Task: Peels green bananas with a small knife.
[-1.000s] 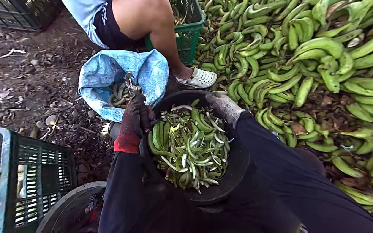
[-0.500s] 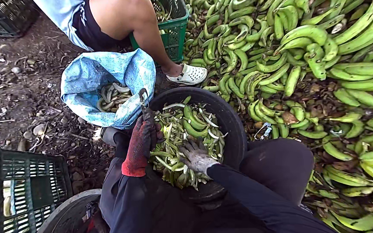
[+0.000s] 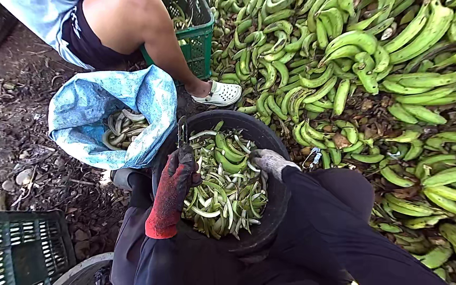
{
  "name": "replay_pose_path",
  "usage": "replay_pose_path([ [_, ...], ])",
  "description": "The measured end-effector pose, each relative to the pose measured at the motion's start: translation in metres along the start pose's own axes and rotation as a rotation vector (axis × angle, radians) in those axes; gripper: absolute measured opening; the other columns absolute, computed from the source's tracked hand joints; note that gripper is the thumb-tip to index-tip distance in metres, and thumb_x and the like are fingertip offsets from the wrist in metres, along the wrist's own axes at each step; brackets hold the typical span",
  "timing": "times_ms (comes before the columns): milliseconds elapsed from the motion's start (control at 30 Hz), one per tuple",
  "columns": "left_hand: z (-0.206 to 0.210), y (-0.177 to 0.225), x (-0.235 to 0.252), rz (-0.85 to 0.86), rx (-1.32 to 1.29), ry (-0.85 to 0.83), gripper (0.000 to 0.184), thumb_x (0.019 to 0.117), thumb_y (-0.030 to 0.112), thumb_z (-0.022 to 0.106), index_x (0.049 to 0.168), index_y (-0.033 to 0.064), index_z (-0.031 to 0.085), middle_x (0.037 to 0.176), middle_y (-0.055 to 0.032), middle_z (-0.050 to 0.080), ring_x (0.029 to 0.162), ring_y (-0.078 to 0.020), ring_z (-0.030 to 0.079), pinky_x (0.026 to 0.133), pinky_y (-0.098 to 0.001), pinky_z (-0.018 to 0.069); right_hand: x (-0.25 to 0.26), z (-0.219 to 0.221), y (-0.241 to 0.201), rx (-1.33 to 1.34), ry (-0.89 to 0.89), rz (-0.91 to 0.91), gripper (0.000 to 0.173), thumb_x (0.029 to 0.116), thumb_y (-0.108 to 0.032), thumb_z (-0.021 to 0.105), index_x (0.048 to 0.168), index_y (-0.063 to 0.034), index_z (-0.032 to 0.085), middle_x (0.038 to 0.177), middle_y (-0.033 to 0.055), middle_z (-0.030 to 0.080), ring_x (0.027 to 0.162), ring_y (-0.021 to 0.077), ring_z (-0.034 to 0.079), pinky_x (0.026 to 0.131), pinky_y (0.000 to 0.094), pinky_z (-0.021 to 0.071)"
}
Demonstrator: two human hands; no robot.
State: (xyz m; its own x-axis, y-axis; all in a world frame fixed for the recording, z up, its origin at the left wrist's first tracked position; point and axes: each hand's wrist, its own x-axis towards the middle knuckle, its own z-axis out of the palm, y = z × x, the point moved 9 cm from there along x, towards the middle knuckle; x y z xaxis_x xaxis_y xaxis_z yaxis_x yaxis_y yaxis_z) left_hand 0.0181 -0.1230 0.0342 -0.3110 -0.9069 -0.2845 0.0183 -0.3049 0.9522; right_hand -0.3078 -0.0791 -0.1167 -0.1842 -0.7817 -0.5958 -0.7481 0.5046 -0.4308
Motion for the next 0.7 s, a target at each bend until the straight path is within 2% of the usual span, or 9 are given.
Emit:
replay_pose_path([
  [33,-0.001,0.001,0.0,0.0,0.004,0.011,0.043,0.1064,0.036,0.053,0.144,0.0151,0.052,0.088,-0.0084,0.066,0.068,-0.0193,0.067,0.063,-0.0343,0.0617,0.012,-0.001,0.008,-0.057,0.038,0.05,0.038,0.101,-0.032,0.053,0.134,-0.0176,0.065,0.127,0.0164,0.068,0.12,0.0356,0.063,0.103,0.062,0.0462],
  [100,-0.004,0.003,0.0,-0.007,-0.008,0.025,0.043,0.1065,0.034,0.053,0.145,0.0143,0.052,0.092,-0.0094,0.066,0.072,-0.0198,0.068,0.065,-0.0353,0.0625,0.023,0.007,0.014,-0.071,-0.023,0.164,0.043,0.0997,-0.03,0.056,0.142,-0.0187,0.059,0.143,0.0162,0.058,0.135,0.0352,0.052,0.113,0.059,0.0382],
  [133,-0.004,0.004,-0.001,-0.003,-0.019,0.025,0.043,0.1062,0.032,0.053,0.145,0.0132,0.052,0.094,-0.0099,0.067,0.073,-0.02,0.068,0.065,-0.0353,0.0623,0.033,0.016,0.022,-0.049,0.008,0.171,0.045,0.0967,-0.03,0.058,0.141,-0.02,0.06,0.144,0.0158,0.057,0.136,0.0353,0.051,0.113,0.0585,0.0384],
  [200,-0.006,0.004,-0.002,0.011,-0.027,0.022,0.046,0.1054,0.031,0.052,0.147,0.0112,0.05,0.096,-0.0108,0.068,0.075,-0.0207,0.069,0.067,-0.0352,0.0621,0.058,0.034,0.046,-0.036,0.106,0.142,0.051,0.0909,-0.035,0.063,0.141,-0.0259,0.06,0.149,0.0169,0.053,0.135,0.0399,0.051,0.109,0.0642,0.0399],
  [267,-0.006,0.004,-0.004,0.033,-0.013,0.023,0.047,0.1051,0.031,0.053,0.145,0.0076,0.048,0.098,-0.0117,0.068,0.076,-0.0216,0.069,0.068,-0.036,0.0624,0.085,0.05,0.068,-0.085,0.151,0.121,0.057,0.0863,-0.041,0.066,0.143,-0.0366,0.057,0.153,0.0143,0.048,0.134,0.0422,0.05,0.102,0.0685,0.0429],
  [400,-0.004,0.0,-0.003,0.019,0.017,0.029,0.051,0.1046,0.033,0.054,0.147,0.0057,0.047,0.101,-0.0126,0.069,0.078,-0.023,0.069,0.067,-0.0367,0.0623,0.102,0.058,0.07,-0.171,0.155,0.15,0.062,0.0812,-0.038,0.069,0.141,-0.0465,0.056,0.156,0.0137,0.043,0.137,0.0445,0.044,0.097,0.0709,0.0433],
  [500,0.003,0.0,0.0,-0.007,0.039,0.022,0.052,0.1038,0.034,0.055,0.147,0.0064,0.048,0.1,-0.0127,0.068,0.079,-0.0233,0.07,0.067,-0.0357,0.0624,0.105,0.053,0.068,-0.216,0.161,0.132,0.055,0.0818,-0.039,0.069,0.136,-0.044,0.061,0.152,0.0155,0.046,0.136,0.0441,0.044,0.098,0.0697,0.0428],
  [633,0.007,-0.001,0.0,-0.016,0.041,0.017,0.052,0.1038,0.034,0.055,0.148,0.0064,0.047,0.1,-0.0142,0.069,0.079,-0.024,0.07,0.068,-0.0362,0.0624,0.096,0.024,0.047,-0.265,0.125,0.057,0.054,0.0823,-0.041,0.071,0.135,-0.0332,0.064,0.155,0.0172,0.044,0.139,0.0477,0.041,0.103,0.0733,0.037],
  [700,0.007,-0.005,0.001,-0.018,0.045,0.01,0.054,0.1035,0.034,0.056,0.149,0.0066,0.046,0.101,-0.0136,0.069,0.08,-0.0234,0.07,0.068,-0.0364,0.0624,0.095,0.001,0.04,-0.235,0.148,0.012,0.053,0.0806,-0.043,0.073,0.131,-0.0308,0.066,0.15,0.0161,0.05,0.134,0.0451,0.048,0.103,0.0712,0.04],
])
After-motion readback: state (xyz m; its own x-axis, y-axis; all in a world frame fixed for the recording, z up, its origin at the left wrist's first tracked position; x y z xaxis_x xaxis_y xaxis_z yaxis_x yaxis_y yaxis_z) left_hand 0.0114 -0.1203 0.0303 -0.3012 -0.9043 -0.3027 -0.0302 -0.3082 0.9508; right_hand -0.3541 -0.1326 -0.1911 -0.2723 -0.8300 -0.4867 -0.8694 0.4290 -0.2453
